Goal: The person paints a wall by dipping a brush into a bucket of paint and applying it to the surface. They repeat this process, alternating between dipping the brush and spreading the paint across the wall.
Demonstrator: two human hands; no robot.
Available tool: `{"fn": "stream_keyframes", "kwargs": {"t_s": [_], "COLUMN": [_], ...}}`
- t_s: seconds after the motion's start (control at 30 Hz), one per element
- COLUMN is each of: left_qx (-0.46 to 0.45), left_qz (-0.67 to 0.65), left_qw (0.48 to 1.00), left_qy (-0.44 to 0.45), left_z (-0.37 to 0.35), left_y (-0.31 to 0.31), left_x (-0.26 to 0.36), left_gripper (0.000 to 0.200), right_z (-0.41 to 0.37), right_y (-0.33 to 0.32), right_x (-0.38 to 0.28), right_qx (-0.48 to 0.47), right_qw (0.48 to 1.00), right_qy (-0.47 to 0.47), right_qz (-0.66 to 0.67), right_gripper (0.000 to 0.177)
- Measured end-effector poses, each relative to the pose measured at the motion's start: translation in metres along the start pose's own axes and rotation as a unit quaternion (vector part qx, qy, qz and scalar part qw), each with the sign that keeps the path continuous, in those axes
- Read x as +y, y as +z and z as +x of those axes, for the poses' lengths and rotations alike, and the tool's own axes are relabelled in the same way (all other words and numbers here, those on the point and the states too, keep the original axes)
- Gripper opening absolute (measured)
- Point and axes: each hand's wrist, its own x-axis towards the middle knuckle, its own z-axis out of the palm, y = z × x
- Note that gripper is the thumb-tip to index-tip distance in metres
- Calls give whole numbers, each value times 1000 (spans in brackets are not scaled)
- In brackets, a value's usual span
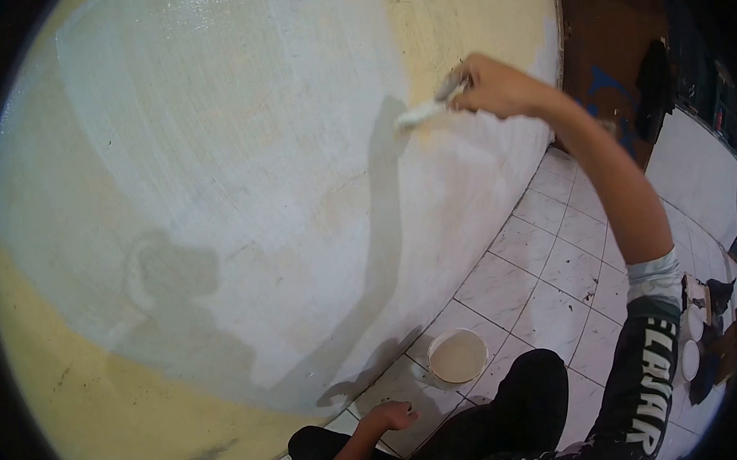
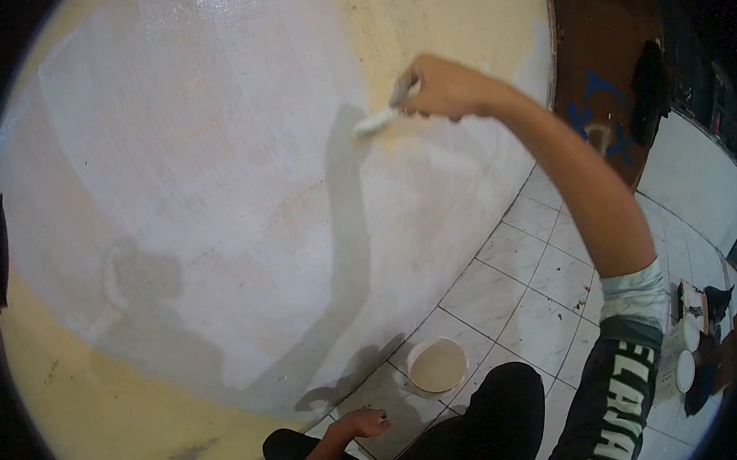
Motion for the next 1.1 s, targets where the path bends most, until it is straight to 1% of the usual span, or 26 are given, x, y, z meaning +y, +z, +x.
{"fn": "stream_keyframes", "kwargs": {"t_s": [0.1,0.13,0.2,0.23,0.3,0.33,0.37,0.4,0.43,0.47,0.5,0.57,0.63,0.67,0.7,0.73,0.77,0.83,0.87,0.93,0.97,1.03,1.07,1.1], "left_qx": [5,0,-8,-1,1,0,1,-3,26,55,53,64,63,66,62,67,72,77,86,84,84,91,95,93], "left_qz": [-17,-8,-1,0,1,-8,-16,-16,-15,-15,-17,-19,-9,1,0,7,13,6,4,3,4,3,4,4], "left_qw": [1000,1000,1000,1000,1000,1000,1000,1000,999,998,998,998,998,998,998,998,997,997,996,996,996,996,995,996], "left_qy": [8,13,20,16,12,12,12,13,17,20,19,22,19,14,14,17,20,25,31,22,16,13,10,8], "left_z": [3,7,6,0,-7,-9,-10,-12,-14,-16,-21,-27,-26,-26,-25,-25,-25,-22,-22,-28,-30,-31,-31,-30], "left_y": [2,3,1,-5,-11,-12,-12,-11,-10,-8,-10,-15,-14,-12,-13,-12,-9,-5,-2,-8,-10,-10,-10,-8], "left_x": [-4,-7,-6,1,7,8,8,7,6,5,6,10,9,9,10,11,13,14,14,19,22,22,20,18], "left_gripper": [67,67,67,66,66,66,66,66,63,61,61,59,58,57,57,56,55,55,55,55,55,54,54,54], "right_z": [4,-3,-12,-9,-3,-12,-3,12,24,13,-8,-37,-63,-73,-81,-88,-94,-104,-109,-112,-110,-97,-85,-72], "right_y": [-33,-46,-67,-64,-58,-42,-22,15,45,75,110,161,196,206,213,217,216,210,208,199,194,174,168,156], "right_x": [-21,-36,-67,-67,-65,-69,-48,-10,19,26,28,52,67,73,76,79,83,86,89,91,89,69,63,48], "right_qx": [68,66,139,136,244,262,261,309,354,341,328,245,220,219,202,183,178,73,68,-14,-16,-61,-26,-27], "right_qw": [997,997,990,990,968,963,964,943,914,923,930,964,966,966,969,971,972,992,992,997,997,997,1000,1000], "right_qy": [-28,-25,15,17,-11,-45,-42,-120,-197,-177,-157,-66,-52,-47,-62,-77,-73,-4,-3,22,21,37,3,2], "right_qz": [-33,-33,-36,-35,55,45,44,11,-22,12,48,82,127,128,131,135,136,104,108,67,68,0,-5,-5], "right_gripper": [30,30,24,24,24,27,27,29,31,29,28,34,35,35,28,23,23,26,26,28,28,28,26,26]}}
